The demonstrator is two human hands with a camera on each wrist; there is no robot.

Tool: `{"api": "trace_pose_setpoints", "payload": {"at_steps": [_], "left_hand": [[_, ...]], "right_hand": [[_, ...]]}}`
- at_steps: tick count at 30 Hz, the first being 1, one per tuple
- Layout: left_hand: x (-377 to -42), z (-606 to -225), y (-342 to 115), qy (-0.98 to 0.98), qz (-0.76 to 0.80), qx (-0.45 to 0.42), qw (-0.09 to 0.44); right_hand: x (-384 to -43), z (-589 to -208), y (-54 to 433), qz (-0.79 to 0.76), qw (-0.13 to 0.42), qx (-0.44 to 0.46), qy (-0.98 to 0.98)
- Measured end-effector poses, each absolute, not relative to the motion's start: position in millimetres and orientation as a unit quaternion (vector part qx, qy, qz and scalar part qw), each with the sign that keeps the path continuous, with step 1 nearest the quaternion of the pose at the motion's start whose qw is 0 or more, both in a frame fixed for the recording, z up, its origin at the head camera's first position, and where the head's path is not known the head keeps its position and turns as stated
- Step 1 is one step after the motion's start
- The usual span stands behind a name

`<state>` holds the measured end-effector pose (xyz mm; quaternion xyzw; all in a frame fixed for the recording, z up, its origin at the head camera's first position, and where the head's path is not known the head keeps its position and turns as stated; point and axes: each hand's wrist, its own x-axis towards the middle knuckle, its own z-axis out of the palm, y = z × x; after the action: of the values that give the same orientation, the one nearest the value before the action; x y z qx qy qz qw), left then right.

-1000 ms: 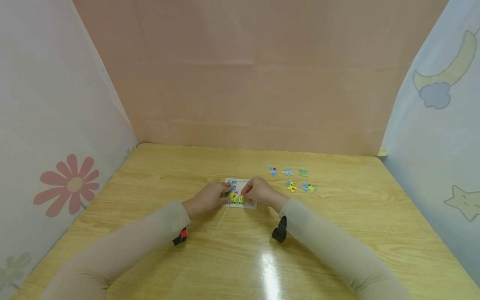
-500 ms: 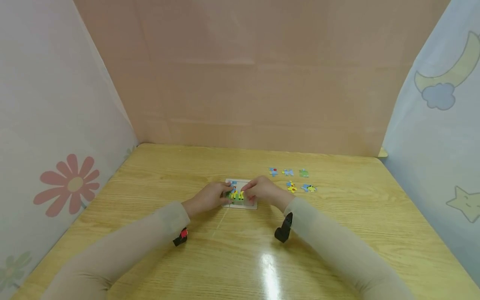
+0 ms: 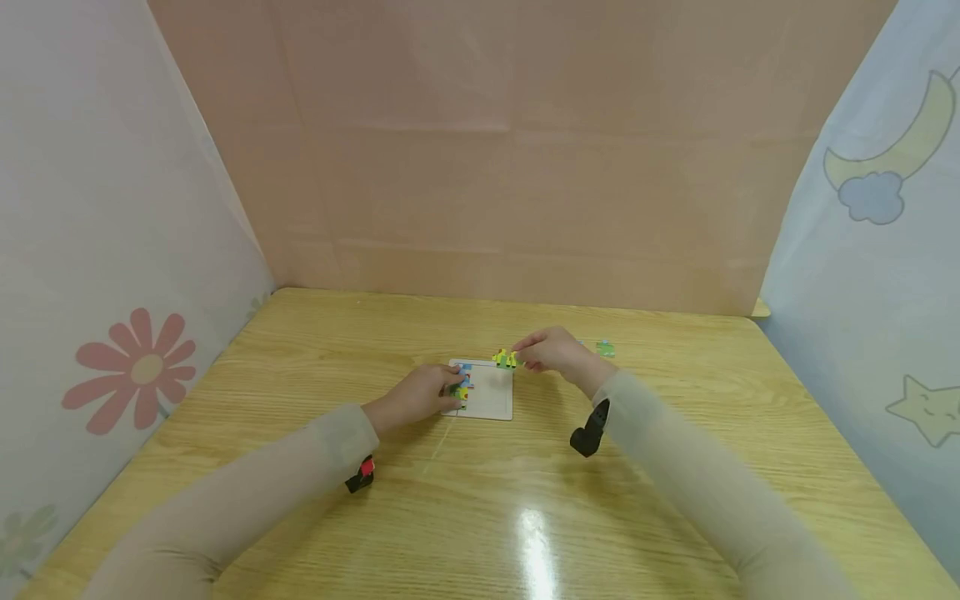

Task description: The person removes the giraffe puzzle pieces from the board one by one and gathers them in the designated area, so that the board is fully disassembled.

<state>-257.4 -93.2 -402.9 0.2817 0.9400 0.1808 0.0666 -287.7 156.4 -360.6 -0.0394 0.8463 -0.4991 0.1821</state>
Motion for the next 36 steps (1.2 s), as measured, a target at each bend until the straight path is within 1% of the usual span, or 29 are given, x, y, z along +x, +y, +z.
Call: {"api": "trace_pose_setpoints", "payload": {"at_steps": [7,12,17,24,29,36], "left_hand": [[-255,-401,-93,0.939,0.188,0.282,0.059],[-254,-400,-93,0.939,0.188,0.284,0.056],[-253,-399,-93,0.936,0.188,0.291,0.055],[-251,-398,-92,0.936,0.188,0.292,0.057],[-250,-397,-92,0.938,0.183,0.289,0.056],[-249,-395,-93,0.938,0.176,0.293,0.054]], "right_hand": [[-301,-365,176,-0.469,0.178,-0.041,0.864],[-308,-370,191,-0.445,0.191,-0.045,0.874],[-312,-377,201,-0.441,0.199,-0.029,0.875],[-308,-379,208,-0.416,0.176,-0.045,0.891],[-309,-381,206,-0.399,0.155,-0.025,0.903],[-309,-382,208,-0.377,0.146,-0.032,0.914]]}}
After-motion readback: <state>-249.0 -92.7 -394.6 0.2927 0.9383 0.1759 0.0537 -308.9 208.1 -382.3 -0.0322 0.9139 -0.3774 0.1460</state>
